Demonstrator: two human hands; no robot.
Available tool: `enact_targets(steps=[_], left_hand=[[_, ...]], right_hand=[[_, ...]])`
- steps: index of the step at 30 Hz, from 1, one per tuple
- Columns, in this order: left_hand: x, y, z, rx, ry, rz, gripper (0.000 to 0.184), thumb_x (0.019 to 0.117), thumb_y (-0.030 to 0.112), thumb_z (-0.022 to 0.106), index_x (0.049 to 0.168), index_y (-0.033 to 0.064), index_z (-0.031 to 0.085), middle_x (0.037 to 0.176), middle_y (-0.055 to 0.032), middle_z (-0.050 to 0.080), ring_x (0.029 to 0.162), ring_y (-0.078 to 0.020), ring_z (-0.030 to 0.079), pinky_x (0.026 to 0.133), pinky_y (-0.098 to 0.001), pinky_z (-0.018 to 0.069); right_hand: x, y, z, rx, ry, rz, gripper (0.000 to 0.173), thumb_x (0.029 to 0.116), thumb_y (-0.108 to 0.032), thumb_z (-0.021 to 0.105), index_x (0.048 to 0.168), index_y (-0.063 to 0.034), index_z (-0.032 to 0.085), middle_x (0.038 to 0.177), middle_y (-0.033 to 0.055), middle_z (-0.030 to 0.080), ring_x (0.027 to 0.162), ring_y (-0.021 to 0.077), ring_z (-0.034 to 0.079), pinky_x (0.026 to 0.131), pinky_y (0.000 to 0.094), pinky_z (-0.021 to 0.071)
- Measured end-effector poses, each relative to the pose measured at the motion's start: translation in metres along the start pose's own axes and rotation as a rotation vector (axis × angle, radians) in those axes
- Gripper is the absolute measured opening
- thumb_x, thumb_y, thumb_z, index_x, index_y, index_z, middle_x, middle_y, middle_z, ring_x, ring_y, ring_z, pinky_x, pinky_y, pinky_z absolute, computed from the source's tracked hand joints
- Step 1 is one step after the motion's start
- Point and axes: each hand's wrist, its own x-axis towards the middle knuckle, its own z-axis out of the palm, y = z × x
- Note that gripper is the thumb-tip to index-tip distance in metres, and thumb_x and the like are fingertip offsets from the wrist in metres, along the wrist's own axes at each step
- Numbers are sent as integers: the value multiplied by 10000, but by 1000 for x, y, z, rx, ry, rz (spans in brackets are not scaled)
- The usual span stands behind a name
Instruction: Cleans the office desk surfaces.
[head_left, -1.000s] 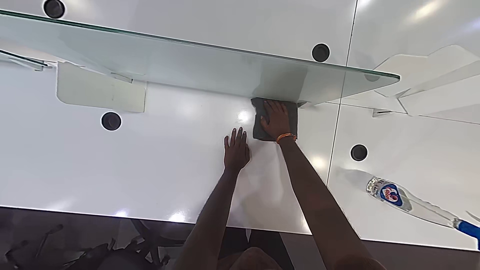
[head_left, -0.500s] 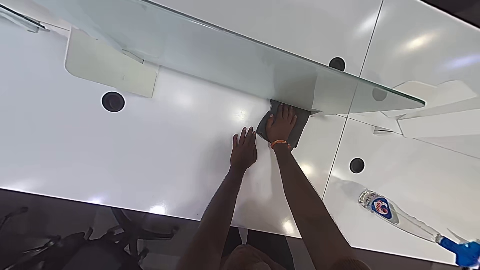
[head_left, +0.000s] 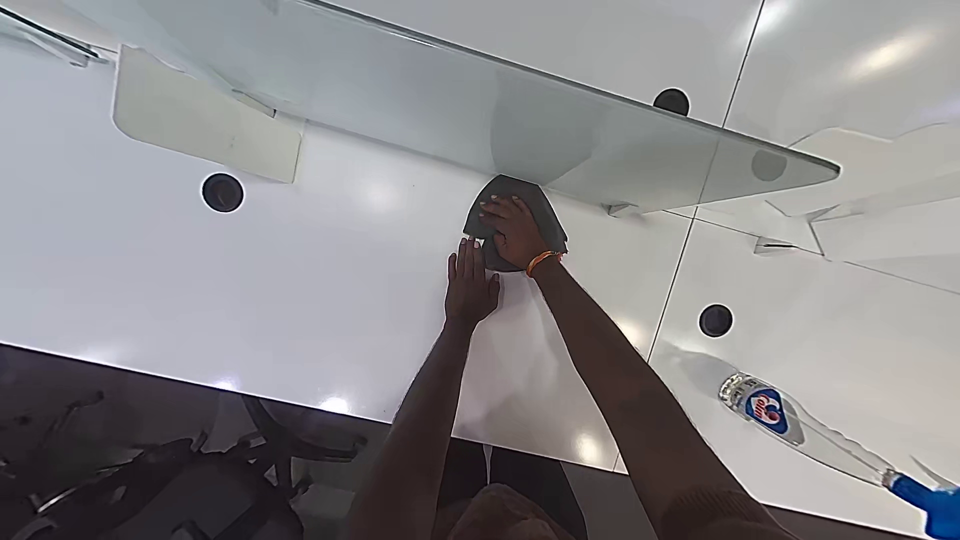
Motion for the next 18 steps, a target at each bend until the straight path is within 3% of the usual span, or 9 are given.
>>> enact_targets(steps=[2, 6, 8, 10, 12, 14, 15, 16, 18], left_hand=[[-2, -3, 3, 29, 24, 36, 713, 1012, 441, 351, 1585, 20, 314, 1664, -157, 303, 1573, -336, 182, 1240, -560, 182], [1, -4, 3, 91, -49, 83, 571, 1035, 375, 337, 1583, 224, 399, 1671, 43, 323, 1578, -342, 150, 1211, -635, 165], [0, -3, 3, 102, -56, 105, 546, 1039, 352, 322, 1570, 274, 421, 1661, 89, 335, 1576, -349, 151, 1197, -665, 163], [1, -3, 2, 99, -48, 92, 539, 1037, 354, 317, 1543, 247, 466, 1668, 18, 331, 1573, -346, 167, 1202, -656, 163], [1, -4, 5, 89, -30, 48, 573, 1035, 375, 306, 1539, 148, 459, 1688, -83, 268, 1578, -317, 159, 1232, -594, 156], [1, -5, 6, 81, -10, 20, 593, 1030, 388, 302, 1545, 129, 440, 1689, -88, 262, 1579, -289, 166, 1243, -562, 160], [0, -6, 6, 76, -4, 16, 595, 1031, 392, 302, 1548, 130, 433, 1688, -82, 266, 1579, -281, 167, 1246, -556, 160], [-1, -7, 6, 68, 5, 21, 595, 1033, 397, 305, 1548, 129, 433, 1684, -82, 276, 1577, -279, 175, 1247, -556, 165], [1, -6, 5, 61, 4, 26, 604, 1029, 409, 314, 1548, 124, 432, 1681, -83, 282, 1575, -281, 180, 1245, -556, 172]], right_hand=[[-11, 7, -5, 80, -34, -74, 400, 894, -27, 553, 1236, -116, 741, 1462, -7, 608, 1473, 237, 426, 1255, 535, 211], [-33, 18, -11, 175, -25, -110, 303, 886, -9, 531, 1070, -39, 770, 1363, 34, 680, 1412, 225, 509, 1255, 494, 248], [-51, 18, -11, 184, 18, -87, 277, 882, -18, 539, 1033, -27, 771, 1301, 51, 711, 1371, 218, 550, 1246, 465, 281], [-63, 17, -10, 190, 93, -77, 244, 848, -4, 559, 969, -13, 771, 1218, 75, 742, 1311, 227, 602, 1226, 445, 329], [-70, 20, -7, 241, 170, -71, 239, 813, 7, 559, 918, -12, 772, 1126, 93, 764, 1229, 246, 654, 1198, 442, 376], [-70, 23, -11, 398, 236, -33, 252, 808, 12, 524, 886, 8, 764, 1054, 126, 771, 1142, 258, 696, 1164, 441, 424], [-69, 25, -14, 539, 266, 10, 266, 824, 14, 500, 886, 31, 758, 1015, 142, 769, 1093, 242, 711, 1133, 423, 456], [-68, 25, -20, 695, 307, 84, 256, 858, 15, 488, 871, 39, 742, 944, 128, 757, 996, 192, 714, 1036, 378, 517], [-62, 24, -30, 1023, 398, 285, 247, 956, -24, 477, 806, -8, 673, 748, 27, 669, 727, 74, 629, 713, 284, 541]])
